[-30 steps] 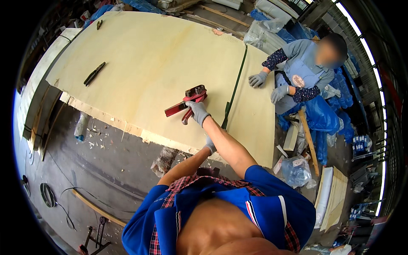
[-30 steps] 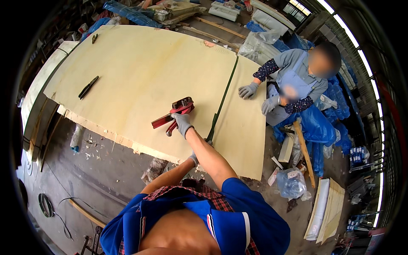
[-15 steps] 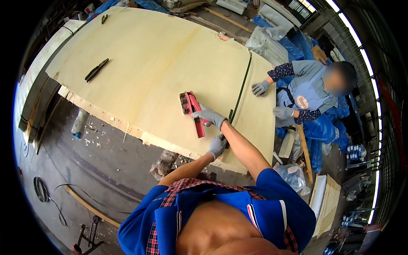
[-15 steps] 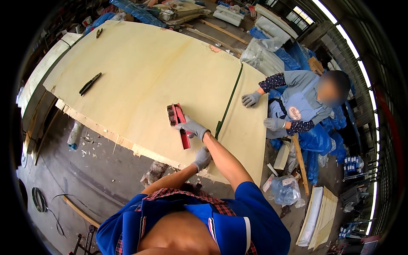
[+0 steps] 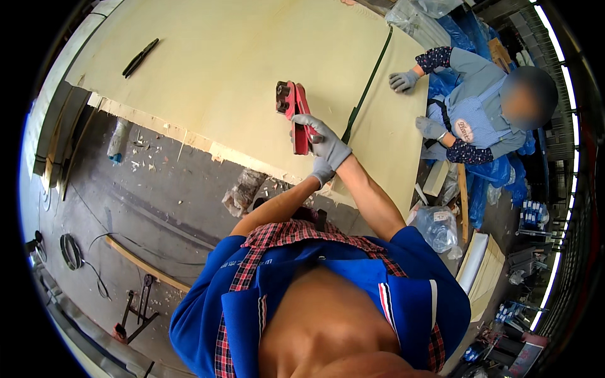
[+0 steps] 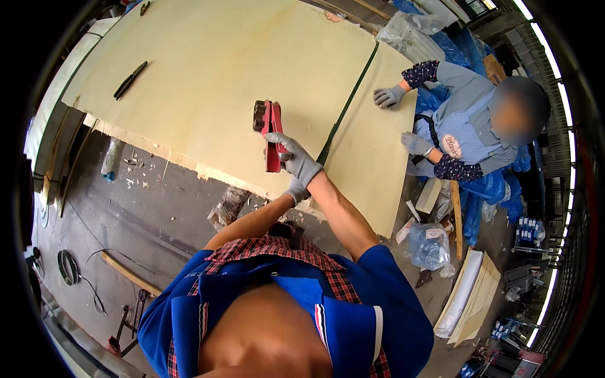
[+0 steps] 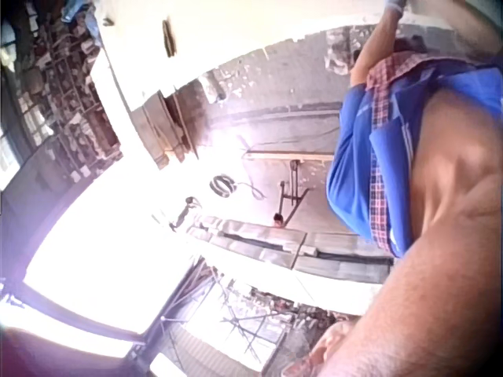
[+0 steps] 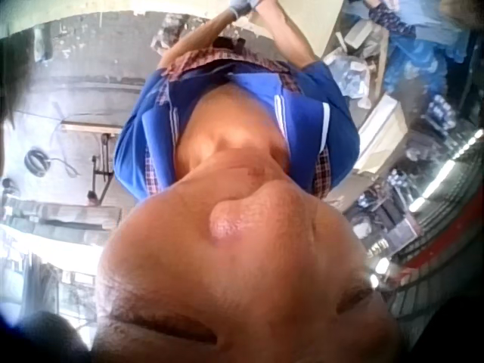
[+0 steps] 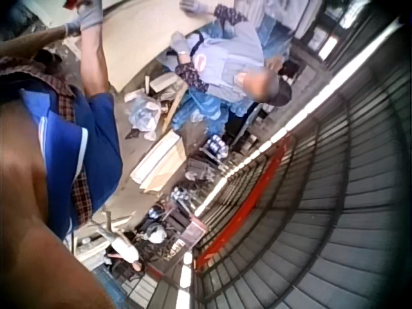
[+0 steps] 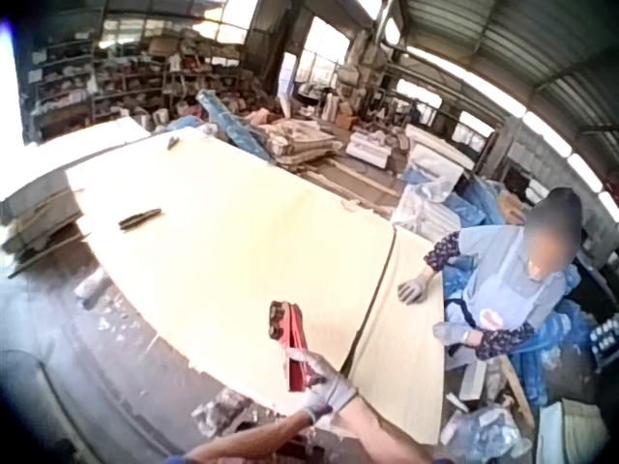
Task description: The person uses a utility knife to trim a large sheet of foam board. They then retrieve a green strap and a red strap tensioner, positioning the strap across the foam board and using the tensioner to secure it. A coworker assists by holding the board steady.
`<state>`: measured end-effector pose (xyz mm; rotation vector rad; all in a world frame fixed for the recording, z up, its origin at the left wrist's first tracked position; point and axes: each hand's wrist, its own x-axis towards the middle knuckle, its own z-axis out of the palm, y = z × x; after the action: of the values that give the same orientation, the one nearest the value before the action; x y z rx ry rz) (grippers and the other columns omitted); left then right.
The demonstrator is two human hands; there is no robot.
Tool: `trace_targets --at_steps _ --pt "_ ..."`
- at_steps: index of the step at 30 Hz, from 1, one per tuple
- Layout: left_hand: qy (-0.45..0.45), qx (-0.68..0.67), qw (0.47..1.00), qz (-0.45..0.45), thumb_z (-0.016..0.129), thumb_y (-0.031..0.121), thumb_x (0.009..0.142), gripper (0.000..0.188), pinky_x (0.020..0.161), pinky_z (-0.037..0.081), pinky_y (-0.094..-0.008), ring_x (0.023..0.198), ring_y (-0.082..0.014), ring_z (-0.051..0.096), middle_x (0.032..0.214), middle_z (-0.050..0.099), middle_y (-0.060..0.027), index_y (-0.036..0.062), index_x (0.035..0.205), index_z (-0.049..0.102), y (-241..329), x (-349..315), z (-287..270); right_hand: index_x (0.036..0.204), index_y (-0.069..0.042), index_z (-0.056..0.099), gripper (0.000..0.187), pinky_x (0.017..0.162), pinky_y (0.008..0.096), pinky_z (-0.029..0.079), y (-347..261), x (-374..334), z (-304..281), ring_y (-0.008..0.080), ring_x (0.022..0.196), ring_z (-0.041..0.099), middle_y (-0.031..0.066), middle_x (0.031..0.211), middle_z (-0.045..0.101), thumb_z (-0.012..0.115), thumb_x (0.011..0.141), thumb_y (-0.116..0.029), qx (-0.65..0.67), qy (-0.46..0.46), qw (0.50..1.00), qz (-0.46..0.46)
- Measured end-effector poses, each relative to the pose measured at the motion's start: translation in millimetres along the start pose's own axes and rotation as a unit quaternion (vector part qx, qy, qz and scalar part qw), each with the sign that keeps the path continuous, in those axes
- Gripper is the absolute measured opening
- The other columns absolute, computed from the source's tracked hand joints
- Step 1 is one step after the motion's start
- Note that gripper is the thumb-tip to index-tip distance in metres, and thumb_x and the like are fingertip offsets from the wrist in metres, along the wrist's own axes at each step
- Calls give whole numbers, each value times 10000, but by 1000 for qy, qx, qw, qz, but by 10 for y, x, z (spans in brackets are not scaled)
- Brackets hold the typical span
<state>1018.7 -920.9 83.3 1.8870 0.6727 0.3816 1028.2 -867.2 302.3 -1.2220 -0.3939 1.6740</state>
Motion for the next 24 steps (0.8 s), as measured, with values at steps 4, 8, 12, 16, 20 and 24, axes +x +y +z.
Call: trace_targets --at_steps 4,8,12,16,20,24 --pt "119 -21 992 23 653 359 804 498 867 480 -426 999 -333 615 1091 640 -144 103 1220 554 65 10 9 1021 -28 599 290 665 255 529 -193 -793 -288 125 718 627 51 833 636 679 852 -250 -2 -22 999 -38" --pt "42 -343 929 -133 624 168 907 138 440 427 -269 590 -91 588 765 635 -51 51 973 591 1134 -251 -632 1077 -28 569 271 607 282 545 -198 -1577 -598 155 701 649 64 842 636 632 888 -212 -44 68 981 -177" --pt "4 -440 893 -94 612 184 937 160 465 450 -246 575 -93 569 778 637 -47 49 1016 580 984 -255 -675 1089 -54 541 270 582 281 528 40 -1954 -1029 140 700 616 45 818 604 646 877 -184 -37 165 967 -191" --pt "-13 -405 906 -125 626 178 925 177 483 478 -257 576 -111 582 784 639 -56 41 1026 575 1124 -288 -754 993 -19 527 269 610 248 477 391 -2095 -1315 110 689 579 39 796 595 660 851 -204 -55 201 963 -171" --pt "55 -403 906 -118 631 165 918 187 490 491 -265 575 -117 586 786 640 -63 31 1027 562 1281 -298 -695 1011 -12 531 308 546 269 488 692 -2158 -1333 116 637 577 48 779 587 671 853 -237 -1 182 976 -116" --pt "41 -386 914 -116 636 167 917 195 448 479 -272 541 -119 573 768 631 -65 31 1023 547 1263 -298 -681 1138 -57 527 336 523 280 501 943 -2149 -1437 134 614 608 45 780 611 633 901 -270 27 138 986 -84"
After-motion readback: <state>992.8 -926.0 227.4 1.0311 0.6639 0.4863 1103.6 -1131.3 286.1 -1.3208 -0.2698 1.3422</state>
